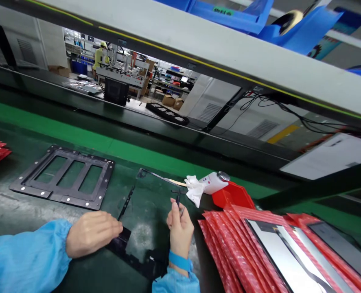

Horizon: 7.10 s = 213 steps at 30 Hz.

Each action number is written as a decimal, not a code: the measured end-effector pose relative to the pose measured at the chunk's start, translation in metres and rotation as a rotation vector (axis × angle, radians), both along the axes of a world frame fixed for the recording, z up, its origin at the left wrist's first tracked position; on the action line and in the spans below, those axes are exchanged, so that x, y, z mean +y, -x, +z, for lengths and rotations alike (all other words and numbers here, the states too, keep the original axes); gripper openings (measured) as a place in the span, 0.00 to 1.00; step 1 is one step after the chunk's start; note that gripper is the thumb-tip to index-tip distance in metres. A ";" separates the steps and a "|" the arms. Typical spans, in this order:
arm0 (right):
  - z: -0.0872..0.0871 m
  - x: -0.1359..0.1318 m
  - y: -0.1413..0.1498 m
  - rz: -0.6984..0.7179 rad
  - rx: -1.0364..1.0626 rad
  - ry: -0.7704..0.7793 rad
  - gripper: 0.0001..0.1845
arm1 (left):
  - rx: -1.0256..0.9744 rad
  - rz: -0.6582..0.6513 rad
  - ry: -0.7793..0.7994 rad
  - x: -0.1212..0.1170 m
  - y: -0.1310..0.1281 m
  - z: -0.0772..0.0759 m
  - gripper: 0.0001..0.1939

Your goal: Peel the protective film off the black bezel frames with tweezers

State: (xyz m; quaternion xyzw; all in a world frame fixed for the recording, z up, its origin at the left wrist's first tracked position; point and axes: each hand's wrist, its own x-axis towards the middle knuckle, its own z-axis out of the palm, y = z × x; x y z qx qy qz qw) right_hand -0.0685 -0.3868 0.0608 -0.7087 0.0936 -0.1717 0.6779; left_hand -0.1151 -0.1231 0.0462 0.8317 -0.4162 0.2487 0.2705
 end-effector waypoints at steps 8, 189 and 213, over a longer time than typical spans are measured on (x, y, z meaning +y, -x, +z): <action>-0.001 0.010 0.003 0.057 -0.036 -0.126 0.28 | 0.956 0.109 0.610 0.000 -0.038 0.015 0.21; -0.006 0.017 0.010 -0.037 -0.073 -0.150 0.22 | 1.153 0.001 1.189 0.018 -0.049 0.012 0.22; -0.011 0.016 0.009 -0.044 -0.075 -0.153 0.30 | 1.144 0.056 1.120 0.022 -0.048 0.011 0.20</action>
